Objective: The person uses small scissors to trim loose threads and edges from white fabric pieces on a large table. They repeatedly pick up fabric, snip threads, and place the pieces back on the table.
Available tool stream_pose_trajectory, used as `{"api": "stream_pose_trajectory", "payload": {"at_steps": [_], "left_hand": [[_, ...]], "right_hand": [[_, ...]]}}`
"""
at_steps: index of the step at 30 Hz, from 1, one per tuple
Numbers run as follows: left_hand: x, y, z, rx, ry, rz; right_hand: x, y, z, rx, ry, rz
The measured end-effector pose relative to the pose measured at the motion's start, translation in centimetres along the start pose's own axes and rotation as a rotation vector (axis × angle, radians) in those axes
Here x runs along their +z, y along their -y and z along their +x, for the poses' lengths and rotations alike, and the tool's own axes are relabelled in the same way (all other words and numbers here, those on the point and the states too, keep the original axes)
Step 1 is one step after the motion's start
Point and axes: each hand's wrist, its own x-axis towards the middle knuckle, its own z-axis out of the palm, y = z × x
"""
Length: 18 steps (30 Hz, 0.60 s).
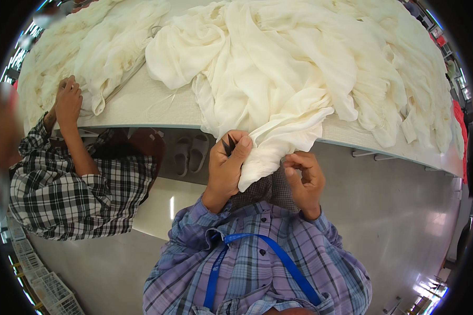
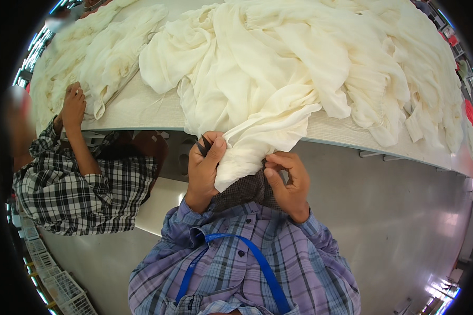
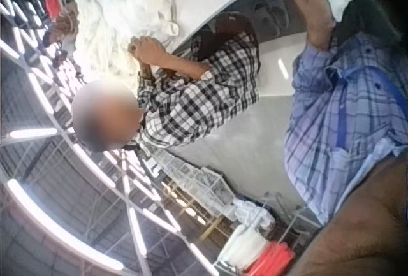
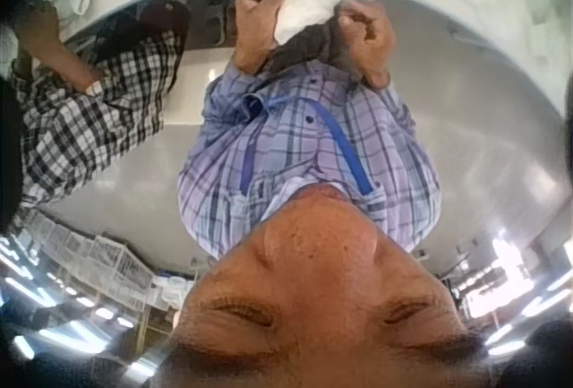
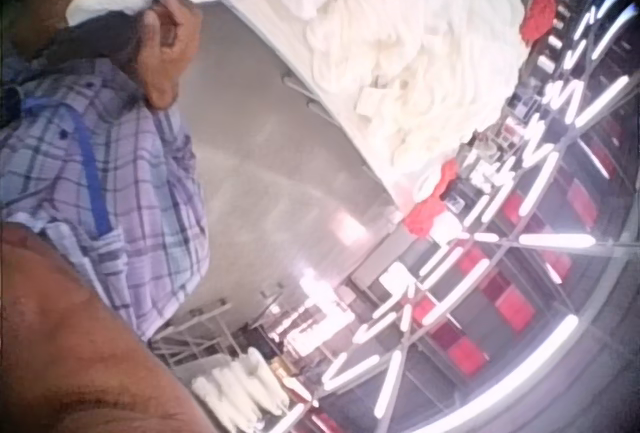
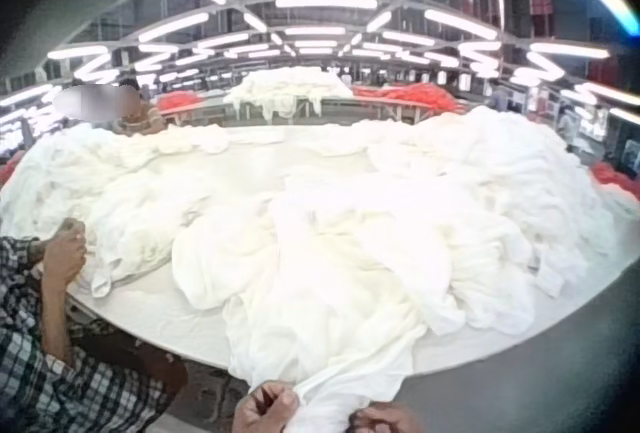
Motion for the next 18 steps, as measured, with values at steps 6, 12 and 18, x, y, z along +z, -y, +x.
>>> {"api": "stream_pose_trajectory", "payload": {"at_steps": [6,12,18], "left_hand": [[0.6,-0.1,-0.1,0.012,0.007,-0.069],[1.3,-0.8,-1.4,-0.039,0.156,0.181],[0.3,0.0,-1.7,0.612,0.291,0.487]], "right_hand": [[2.1,2.6,1.4,-0.306,-0.017,-0.236],[1.3,3.0,3.0,-0.399,0.082,-0.375],[0.2,6.3,6.2,-0.304,-0.108,-0.243]]}}
